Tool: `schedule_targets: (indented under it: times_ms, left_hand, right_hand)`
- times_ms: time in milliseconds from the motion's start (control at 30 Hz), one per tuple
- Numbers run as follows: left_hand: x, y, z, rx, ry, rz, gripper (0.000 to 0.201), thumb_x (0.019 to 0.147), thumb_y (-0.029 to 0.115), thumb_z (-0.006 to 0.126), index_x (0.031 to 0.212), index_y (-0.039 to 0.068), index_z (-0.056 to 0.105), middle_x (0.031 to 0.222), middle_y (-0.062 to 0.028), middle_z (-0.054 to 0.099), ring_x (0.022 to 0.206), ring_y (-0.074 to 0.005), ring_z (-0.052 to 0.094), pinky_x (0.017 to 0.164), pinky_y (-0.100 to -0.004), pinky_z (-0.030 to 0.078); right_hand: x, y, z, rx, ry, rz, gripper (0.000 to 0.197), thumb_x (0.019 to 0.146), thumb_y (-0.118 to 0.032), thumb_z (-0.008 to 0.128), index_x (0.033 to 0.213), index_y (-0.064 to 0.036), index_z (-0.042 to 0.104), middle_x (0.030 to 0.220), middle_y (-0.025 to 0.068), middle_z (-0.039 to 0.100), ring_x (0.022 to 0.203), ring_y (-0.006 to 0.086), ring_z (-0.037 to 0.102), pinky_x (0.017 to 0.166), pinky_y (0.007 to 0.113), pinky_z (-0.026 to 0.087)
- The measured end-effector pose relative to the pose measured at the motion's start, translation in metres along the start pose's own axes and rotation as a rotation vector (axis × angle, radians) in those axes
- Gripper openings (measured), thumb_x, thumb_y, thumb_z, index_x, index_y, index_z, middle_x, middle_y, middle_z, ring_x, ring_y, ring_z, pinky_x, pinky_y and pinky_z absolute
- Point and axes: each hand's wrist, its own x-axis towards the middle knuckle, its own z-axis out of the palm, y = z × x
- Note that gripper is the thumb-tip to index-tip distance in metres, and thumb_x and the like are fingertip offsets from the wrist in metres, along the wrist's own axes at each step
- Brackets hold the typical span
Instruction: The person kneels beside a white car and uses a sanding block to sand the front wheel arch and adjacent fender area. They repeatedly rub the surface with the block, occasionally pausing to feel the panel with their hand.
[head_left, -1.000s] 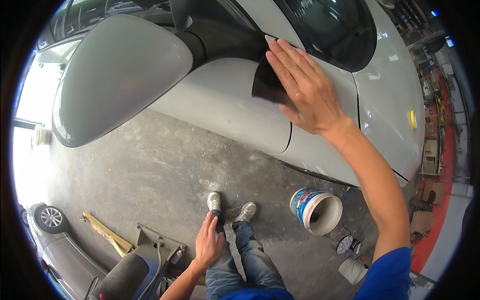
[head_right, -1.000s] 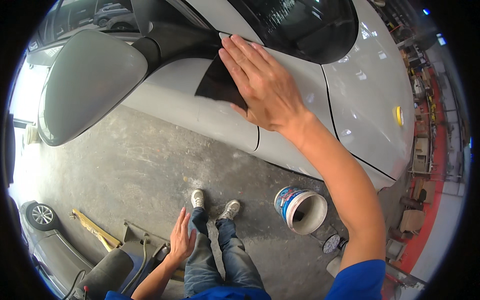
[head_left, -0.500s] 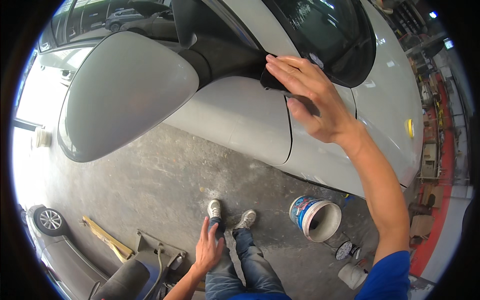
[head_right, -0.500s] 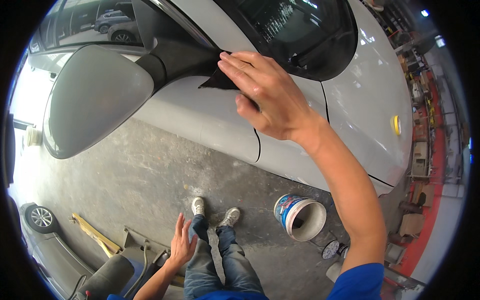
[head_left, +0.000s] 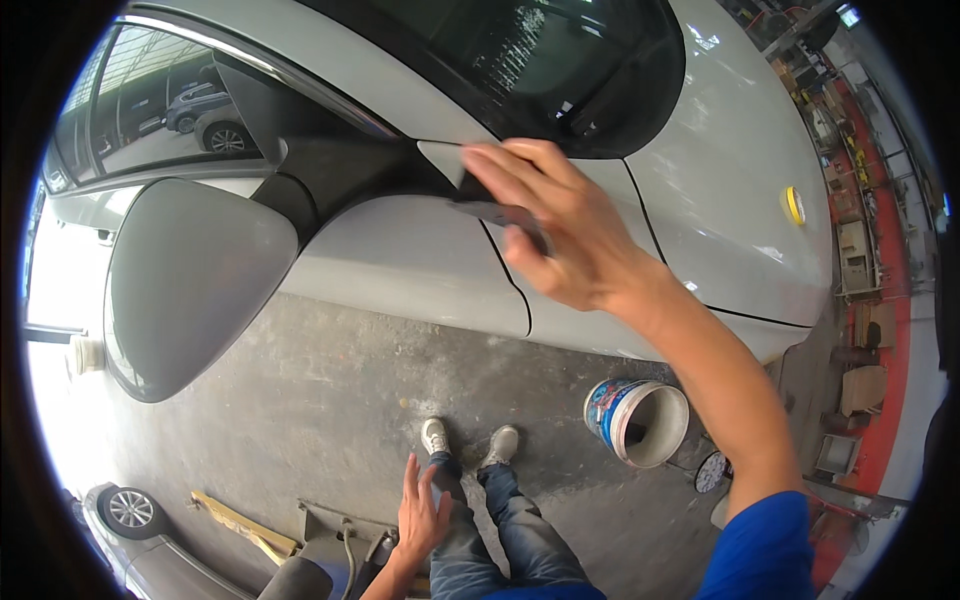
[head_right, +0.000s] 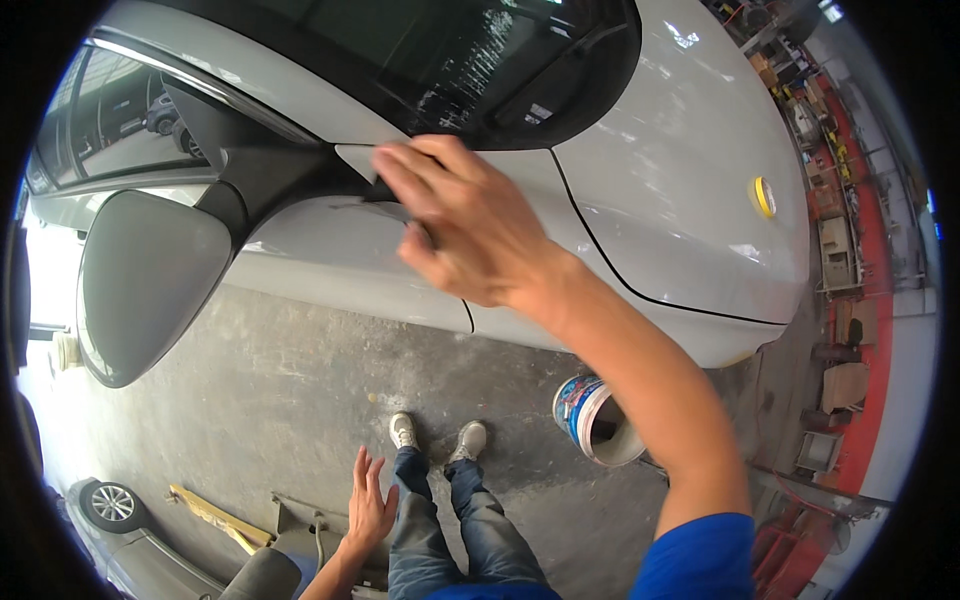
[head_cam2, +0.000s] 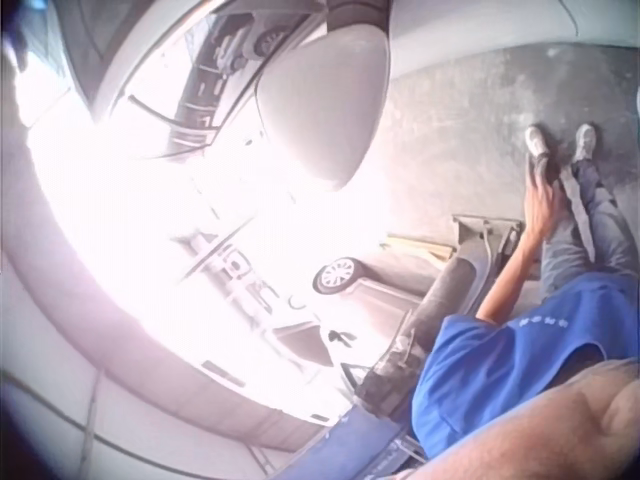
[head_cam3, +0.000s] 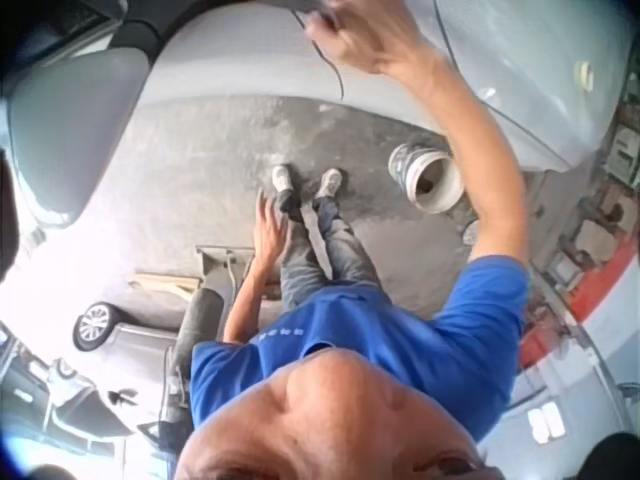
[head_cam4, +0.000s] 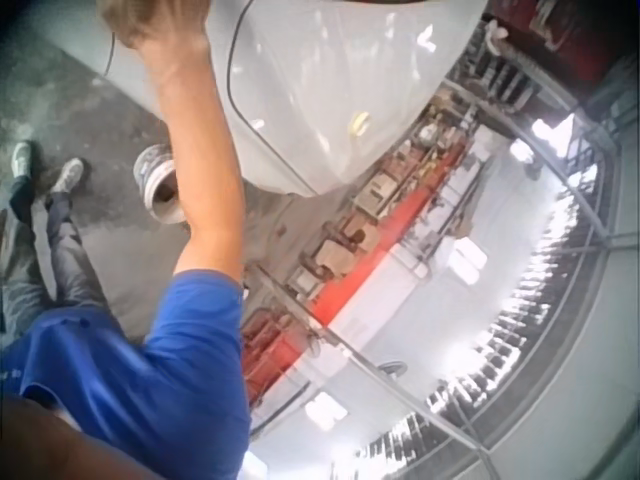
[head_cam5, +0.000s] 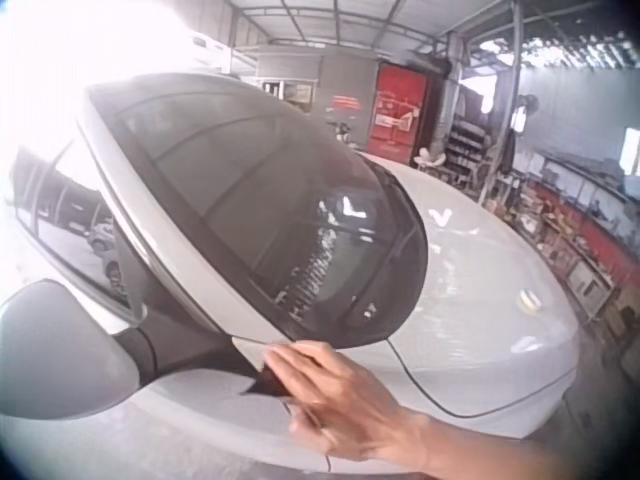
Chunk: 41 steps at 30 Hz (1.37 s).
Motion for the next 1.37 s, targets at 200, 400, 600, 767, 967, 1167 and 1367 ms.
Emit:
schedule_targets:
  times_ms: [200, 400, 600, 767, 967, 1167, 1367]
  left_hand:
    - [-0.008, -0.002, -0.008, -0.006, -0.013, -0.031, 0.058, 0.090, 0.010, 0.067, 0.143, 0.002, 0.042, 0.159, -0.0317, 0.024, 0.134, -0.0515, 0.047, 0.103, -0.0537, 0.049]
    - [0.001, -0.002, -0.001, 0.000, -0.059, -0.020, 0.058, 0.091, 0.012, 0.067, 0.143, 0.003, 0.043, 0.157, -0.0312, 0.028, 0.134, -0.0511, 0.046, 0.105, -0.0524, 0.049]
    - [-0.007, -0.011, -0.001, 0.000, -0.078, -0.062, 0.059, 0.091, 0.014, 0.067, 0.144, 0.001, 0.043, 0.157, -0.0314, 0.029, 0.133, -0.0514, 0.047, 0.103, -0.0529, 0.050]
    - [-0.006, -0.016, 0.001, 0.006, -0.050, -0.070, 0.057, 0.092, 0.013, 0.068, 0.143, 0.003, 0.043, 0.157, -0.0308, 0.029, 0.131, -0.0495, 0.050, 0.102, -0.0517, 0.051]
    - [-0.012, -0.014, 0.010, -0.053, -0.036, -0.122, 0.057, 0.092, 0.013, 0.066, 0.143, 0.003, 0.043, 0.157, -0.0298, 0.030, 0.132, -0.0480, 0.051, 0.103, -0.0509, 0.050]
    - [-0.020, -0.016, 0.017, -0.053, -0.026, -0.142, 0.058, 0.091, 0.013, 0.067, 0.143, 0.002, 0.044, 0.157, -0.0288, 0.031, 0.131, -0.0467, 0.052, 0.102, -0.0497, 0.051]
    - [-0.022, -0.021, 0.014, -0.025, 0.039, -0.138, 0.059, 0.088, 0.012, 0.069, 0.141, 0.001, 0.046, 0.155, -0.0288, 0.034, 0.129, -0.0456, 0.054, 0.101, -0.0482, 0.052]
  right_hand:
    - [-0.050, 0.024, -0.029, -0.161, -0.109, 0.048, 0.074, 0.076, -0.018, 0.061, 0.144, 0.0065, 0.047, 0.150, 0.0187, 0.051, 0.137, 0.0346, 0.047, 0.114, 0.043, 0.043]
    - [-0.028, 0.006, -0.007, -0.168, -0.135, 0.015, 0.085, 0.066, -0.003, 0.064, 0.148, 0.0059, 0.044, 0.158, 0.0193, 0.042, 0.146, 0.0335, 0.039, 0.120, 0.042, 0.038]
    - [-0.084, 0.035, -0.032, -0.331, -0.200, 0.033, 0.072, 0.081, -0.004, 0.054, 0.151, 0.0049, 0.041, 0.160, 0.0195, 0.039, 0.147, 0.0323, 0.039, 0.121, 0.044, 0.036]
    - [-0.019, 0.023, -0.004, -0.413, -0.203, -0.251, 0.060, 0.086, -0.003, 0.047, 0.144, 0.0059, 0.051, 0.157, 0.0176, 0.044, 0.146, 0.0299, 0.042, 0.119, 0.041, 0.037]
    - [-0.010, 0.021, 0.007, -0.491, -0.185, -0.325, 0.053, 0.089, -0.008, 0.048, 0.139, 0.0053, 0.058, 0.156, 0.0137, 0.048, 0.146, 0.0261, 0.042, 0.120, 0.040, 0.034]
    - [0.018, 0.017, 0.009, -0.554, -0.205, -0.415, 0.055, 0.088, -0.007, 0.047, 0.141, 0.0037, 0.057, 0.157, 0.0108, 0.047, 0.147, 0.0227, 0.040, 0.121, 0.041, 0.032]
    - [0.015, 0.023, 0.004, -0.563, -0.258, -0.473, 0.056, 0.088, -0.006, 0.048, 0.142, 0.0006, 0.056, 0.157, 0.0080, 0.047, 0.149, 0.0212, 0.038, 0.124, 0.041, 0.027]
